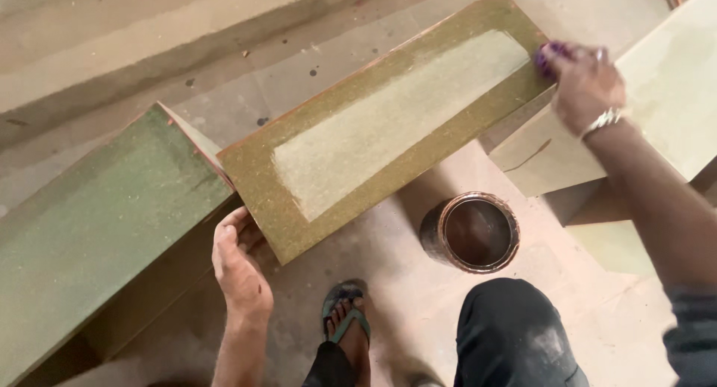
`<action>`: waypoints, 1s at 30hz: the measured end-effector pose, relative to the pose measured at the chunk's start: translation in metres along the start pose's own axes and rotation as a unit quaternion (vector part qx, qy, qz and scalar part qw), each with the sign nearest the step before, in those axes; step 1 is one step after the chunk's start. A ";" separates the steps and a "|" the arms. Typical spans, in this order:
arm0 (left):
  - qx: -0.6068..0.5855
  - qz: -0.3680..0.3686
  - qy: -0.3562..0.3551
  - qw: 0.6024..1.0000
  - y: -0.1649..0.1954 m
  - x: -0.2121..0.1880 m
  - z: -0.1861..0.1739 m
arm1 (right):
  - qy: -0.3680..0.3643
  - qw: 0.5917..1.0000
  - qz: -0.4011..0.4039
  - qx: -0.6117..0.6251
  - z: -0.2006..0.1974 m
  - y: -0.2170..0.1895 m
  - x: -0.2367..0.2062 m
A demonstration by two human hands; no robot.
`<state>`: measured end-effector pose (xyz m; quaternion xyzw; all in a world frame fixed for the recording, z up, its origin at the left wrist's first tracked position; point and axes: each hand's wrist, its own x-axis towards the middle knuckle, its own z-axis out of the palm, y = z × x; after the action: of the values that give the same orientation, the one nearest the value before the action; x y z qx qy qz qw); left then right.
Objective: The person applies a dark wood finish to several rectangular wooden pieces using a purple cloth. They dip the cloth into a metal can, wipe each piece thoroughly, and flip them to cover all sides.
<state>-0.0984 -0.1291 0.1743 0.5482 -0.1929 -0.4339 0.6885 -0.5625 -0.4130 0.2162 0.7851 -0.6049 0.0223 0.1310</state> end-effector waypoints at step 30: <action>0.000 -0.055 0.032 0.998 -0.007 0.016 -0.015 | -0.109 0.992 0.037 0.056 -0.026 -0.051 0.045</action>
<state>-0.0810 -0.1333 0.1596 0.5717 -0.1405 -0.4530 0.6695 -0.4986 -0.4378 0.2413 0.7662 -0.6418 -0.0253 0.0192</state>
